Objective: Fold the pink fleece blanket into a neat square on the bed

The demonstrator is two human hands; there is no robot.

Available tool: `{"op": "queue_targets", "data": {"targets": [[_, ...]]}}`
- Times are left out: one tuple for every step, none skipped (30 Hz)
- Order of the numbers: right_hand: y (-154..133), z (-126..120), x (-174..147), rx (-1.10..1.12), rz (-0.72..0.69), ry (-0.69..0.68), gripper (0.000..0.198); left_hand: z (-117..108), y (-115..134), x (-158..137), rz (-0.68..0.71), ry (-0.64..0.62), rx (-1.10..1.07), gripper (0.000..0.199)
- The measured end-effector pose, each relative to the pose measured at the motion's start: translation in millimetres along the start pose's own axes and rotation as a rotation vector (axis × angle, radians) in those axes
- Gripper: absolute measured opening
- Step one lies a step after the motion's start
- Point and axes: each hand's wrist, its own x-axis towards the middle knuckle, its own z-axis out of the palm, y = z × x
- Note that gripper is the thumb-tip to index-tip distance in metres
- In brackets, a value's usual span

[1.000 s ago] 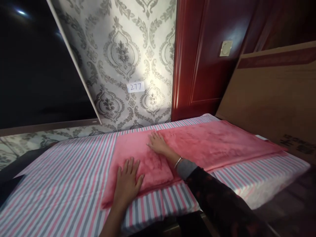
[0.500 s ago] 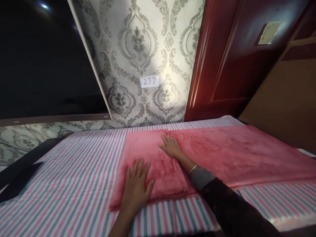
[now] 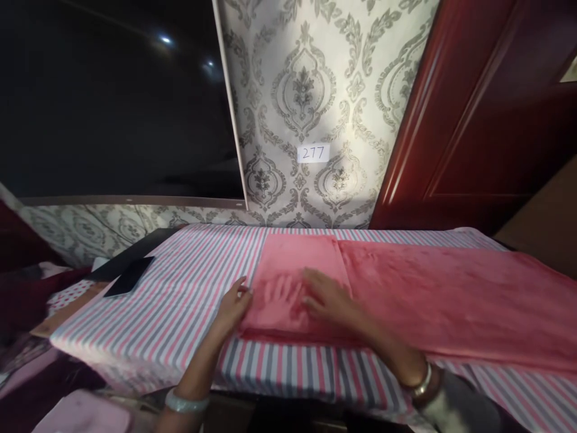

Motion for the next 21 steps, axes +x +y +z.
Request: {"op": "queue_targets", "data": {"targets": [[-18, 9, -11, 0.039, -0.052, -0.029, 0.071, 0, -2, -3, -0.054, -0.043, -0.057, 0.069], [-34, 19, -21, 0.059, -0.073, -0.062, 0.074, 1, -1, -6, -0.082, -0.078, -0.117, 0.070], [-48, 29, -29, 0.064, -0.071, -0.084, 0.077, 2, 1, -9, -0.101, -0.103, -0.179, 0.070], [-59, 39, -34, 0.057, -0.058, -0.098, 0.080, 4, 5, -13, -0.121, -0.121, -0.249, 0.069], [-68, 48, -37, 0.040, -0.037, -0.091, 0.083, 5, 9, -15, -0.148, -0.142, -0.325, 0.070], [-73, 56, -38, 0.018, -0.015, -0.063, 0.085, 5, 15, -17, -0.178, -0.168, -0.401, 0.072], [-76, 63, -38, -0.006, 0.005, -0.022, 0.085, 5, 20, -17, -0.204, -0.195, -0.469, 0.075], [-76, 69, -36, -0.030, 0.020, 0.029, 0.085, 4, 24, -17, -0.225, -0.216, -0.522, 0.078], [-76, 73, -34, -0.054, 0.033, 0.077, 0.082, 3, 28, -14, -0.239, -0.229, -0.559, 0.080], [-74, 76, -32, -0.075, 0.040, 0.118, 0.077, 1, 30, -11, -0.252, -0.231, -0.576, 0.081], [-72, 78, -30, -0.093, 0.044, 0.150, 0.073, 1, 32, -6, -0.269, -0.221, -0.578, 0.080], [-71, 79, -28, -0.108, 0.046, 0.176, 0.070, 1, 32, 1, -0.287, -0.206, -0.573, 0.079], [-69, 79, -26, -0.117, 0.044, 0.196, 0.067, 1, 32, 9, -0.308, -0.190, -0.564, 0.079], [-68, 78, -26, -0.123, 0.040, 0.210, 0.065, 2, 32, 19, -0.328, -0.180, -0.554, 0.080], [-67, 76, -26, -0.128, 0.035, 0.219, 0.062, 4, 33, 29, -0.339, -0.176, -0.548, 0.081], [-66, 75, -26, -0.133, 0.034, 0.223, 0.060, 6, 34, 40, -0.340, -0.177, -0.545, 0.082], [-65, 73, -27, -0.141, 0.038, 0.223, 0.058, 9, 35, 50, -0.333, -0.184, -0.541, 0.084], [-64, 71, -28, -0.150, 0.046, 0.219, 0.058, 12, 36, 61, -0.320, -0.195, -0.536, 0.086], [-62, 70, -30, -0.159, 0.061, 0.216, 0.058, 15, 37, 70, -0.307, -0.209, -0.531, 0.088], [-60, 70, -32, -0.167, 0.079, 0.216, 0.060, 18, 39, 79, -0.295, -0.223, -0.529, 0.090], [-58, 69, -34, -0.173, 0.096, 0.217, 0.061, 21, 40, 87, -0.286, -0.233, -0.529, 0.093]]}}
